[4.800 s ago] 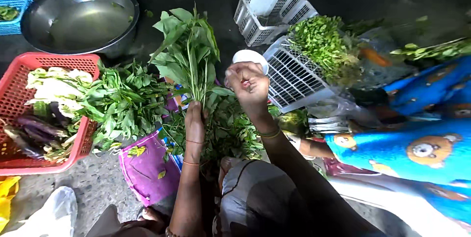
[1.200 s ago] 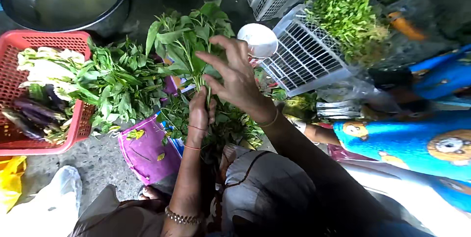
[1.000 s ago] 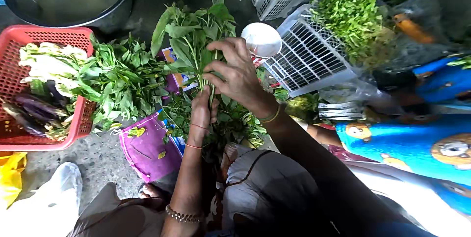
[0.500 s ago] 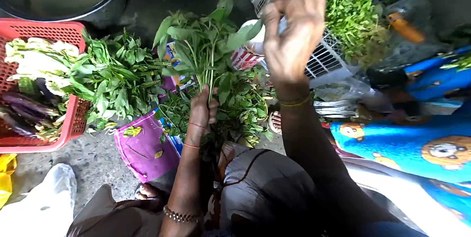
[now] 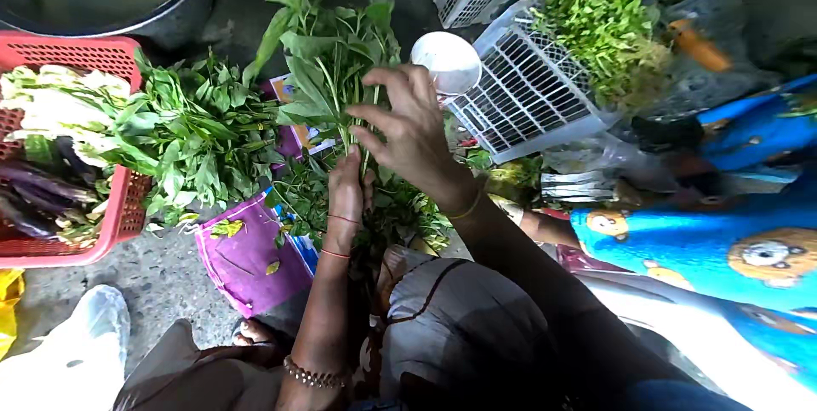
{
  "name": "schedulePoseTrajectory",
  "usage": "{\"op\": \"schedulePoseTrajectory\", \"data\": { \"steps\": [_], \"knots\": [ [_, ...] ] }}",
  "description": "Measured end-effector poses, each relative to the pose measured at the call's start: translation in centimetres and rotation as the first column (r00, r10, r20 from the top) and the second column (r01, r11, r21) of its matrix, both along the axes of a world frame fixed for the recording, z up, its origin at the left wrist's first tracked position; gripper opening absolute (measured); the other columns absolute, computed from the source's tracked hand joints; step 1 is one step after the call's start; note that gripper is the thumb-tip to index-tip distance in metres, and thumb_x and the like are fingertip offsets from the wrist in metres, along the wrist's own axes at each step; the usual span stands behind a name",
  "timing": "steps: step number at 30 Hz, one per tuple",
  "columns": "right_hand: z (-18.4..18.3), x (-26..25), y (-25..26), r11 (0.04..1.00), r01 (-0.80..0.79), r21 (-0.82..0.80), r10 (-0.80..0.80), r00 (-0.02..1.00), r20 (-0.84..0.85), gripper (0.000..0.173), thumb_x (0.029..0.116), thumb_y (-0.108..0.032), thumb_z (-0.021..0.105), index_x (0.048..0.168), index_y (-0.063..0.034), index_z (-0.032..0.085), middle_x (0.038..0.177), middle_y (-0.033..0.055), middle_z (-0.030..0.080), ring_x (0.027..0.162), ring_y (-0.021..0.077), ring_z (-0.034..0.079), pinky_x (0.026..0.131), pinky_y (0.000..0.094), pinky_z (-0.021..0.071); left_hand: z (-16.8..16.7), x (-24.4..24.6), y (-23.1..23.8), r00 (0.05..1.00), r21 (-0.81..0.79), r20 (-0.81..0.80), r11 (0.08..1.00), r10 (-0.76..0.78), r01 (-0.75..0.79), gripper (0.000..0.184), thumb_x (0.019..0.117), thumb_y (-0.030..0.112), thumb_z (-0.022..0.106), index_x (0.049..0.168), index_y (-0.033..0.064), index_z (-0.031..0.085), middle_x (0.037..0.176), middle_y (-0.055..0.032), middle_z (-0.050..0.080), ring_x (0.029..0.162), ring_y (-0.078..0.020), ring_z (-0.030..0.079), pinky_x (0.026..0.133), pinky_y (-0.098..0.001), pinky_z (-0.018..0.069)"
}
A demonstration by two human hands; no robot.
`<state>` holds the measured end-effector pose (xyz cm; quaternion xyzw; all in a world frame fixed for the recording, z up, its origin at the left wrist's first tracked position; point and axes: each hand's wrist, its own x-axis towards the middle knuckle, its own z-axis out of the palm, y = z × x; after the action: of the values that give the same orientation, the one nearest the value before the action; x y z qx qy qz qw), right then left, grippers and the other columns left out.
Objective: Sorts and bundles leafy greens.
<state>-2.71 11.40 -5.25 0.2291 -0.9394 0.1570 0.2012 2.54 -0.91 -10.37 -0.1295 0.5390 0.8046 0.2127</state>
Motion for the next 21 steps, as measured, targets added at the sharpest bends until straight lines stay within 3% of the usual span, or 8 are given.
{"op": "schedulePoseTrajectory", "data": {
  "steps": [3, 6, 10, 13, 16, 18, 20, 21],
  "knots": [
    [-0.8, -0.2, -0.6, 1.0, -0.016, -0.018, 0.016, 1.0, 0.002, 0.015, 0.0961, -0.023, 0.067, 0.093, -0.0121, 0.077, 0.129, 0.0147, 0.065, 0.125, 0.0399, 0.053, 0.091, 0.0537, 0.0461, 0.1, 0.0, -0.3, 1.0, 0.007, 0.0, 1.0, 0.0, 0.0, 0.047, 0.1116, 0.049, 0.027, 0.093, 0.0151, 0.052, 0.056, 0.0036, 0.043, 0.039, -0.0049, 0.032, 0.036, -0.0178, 0.0306],
    [-1.4, -0.1, -0.7, 1.0, 0.0, 0.016, 0.001, 0.998, -0.066, 0.016, 0.0967, -0.02, 0.064, 0.088, -0.0099, 0.074, 0.13, 0.0131, 0.066, 0.126, 0.0382, 0.054, 0.091, 0.0531, 0.0444, 0.2, 0.2, -0.4, 1.0, -0.019, 0.011, 1.0, -0.003, 0.003, 0.043, 0.1116, 0.048, 0.029, 0.1, 0.0149, 0.053, 0.056, 0.0042, 0.042, 0.039, -0.0039, 0.033, 0.037, -0.0174, 0.0311],
    [-2.2, -0.4, -1.2, 0.994, 0.081, 0.07, -0.065, 0.977, -0.203, 0.017, 0.0987, -0.016, 0.061, 0.088, -0.0074, 0.071, 0.126, 0.012, 0.069, 0.121, 0.0361, 0.059, 0.09, 0.054, 0.0422, 0.9, 0.2, -0.2, 0.999, -0.117, 0.037, 0.993, -0.008, 0.013, 0.048, 0.1101, 0.054, 0.029, 0.099, 0.0142, 0.054, 0.054, 0.0032, 0.044, 0.037, -0.0052, 0.034, 0.035, -0.0188, 0.0309],
    [-0.8, -2.2, 0.1, 0.974, 0.226, -0.028, -0.226, 0.942, -0.247, 0.019, 0.0989, -0.015, 0.059, 0.092, -0.0055, 0.073, 0.121, 0.0128, 0.071, 0.115, 0.0351, 0.063, 0.082, 0.0528, 0.0474, 0.6, 0.4, 0.1, 0.997, -0.104, 0.08, 0.994, 0.021, -0.012, 0.054, 0.11, 0.054, 0.03, 0.112, 0.011, 0.063, 0.054, 0.0025, 0.044, 0.037, -0.0058, 0.034, 0.035, -0.0195, 0.0318],
    [2.4, -3.4, 3.0, 0.929, 0.351, -0.12, -0.366, 0.919, -0.145, 0.025, 0.1031, -0.02, 0.054, 0.102, -0.0061, 0.075, 0.12, 0.0143, 0.07, 0.113, 0.0338, 0.063, 0.089, 0.0483, 0.0499, 0.0, 0.1, -0.4, 0.991, 0.045, 0.132, 0.999, -0.005, -0.001, 0.038, 0.1087, 0.053, 0.038, 0.111, 0.016, 0.048, 0.055, 0.0043, 0.04, 0.037, -0.0036, 0.034, 0.034, -0.0176, 0.0319],
    [3.3, -3.0, 5.0, 0.902, 0.418, -0.109, -0.425, 0.903, -0.055, 0.033, 0.106, -0.026, 0.05, 0.103, -0.0059, 0.076, 0.117, 0.0149, 0.071, 0.113, 0.0344, 0.061, 0.095, 0.0458, 0.0476, -0.2, -0.1, -0.9, 0.993, 0.192, 0.12, 0.981, 0.004, -0.027, 0.02, 0.1089, 0.035, 0.049, 0.115, 0.0174, 0.043, 0.057, 0.0055, 0.038, 0.037, -0.0016, 0.033, 0.033, -0.0154, 0.0314],
    [2.9, -1.9, 5.8, 0.898, 0.429, -0.099, -0.423, 0.903, 0.079, 0.042, 0.1077, -0.032, 0.047, 0.109, -0.0021, 0.075, 0.12, 0.0187, 0.069, 0.115, 0.0368, 0.061, 0.098, 0.0493, 0.0471, -0.5, -0.3, -1.3, 0.994, 0.296, 0.101, 0.953, 0.04, -0.068, 0.008, 0.1033, 0.011, 0.047, 0.109, 0.0155, 0.043, 0.055, 0.0055, 0.037, 0.036, -0.0011, 0.032, 0.033, -0.0142, 0.0294],
    [2.2, -1.1, 5.8, 0.902, 0.408, -0.138, -0.385, 0.907, 0.169, 0.043, 0.1069, -0.035, 0.049, 0.117, -0.0014, 0.073, 0.122, 0.0196, 0.068, 0.112, 0.0349, 0.063, 0.096, 0.0487, 0.0496, -0.7, -0.4, -1.3, 0.994, 0.327, 0.101, 0.942, 0.049, -0.079, 0.01, 0.1007, 0.007, 0.044, 0.104, 0.0155, 0.044, 0.054, 0.0056, 0.037, 0.036, -0.0011, 0.032, 0.033, -0.0142, 0.0285]
  ]
}}
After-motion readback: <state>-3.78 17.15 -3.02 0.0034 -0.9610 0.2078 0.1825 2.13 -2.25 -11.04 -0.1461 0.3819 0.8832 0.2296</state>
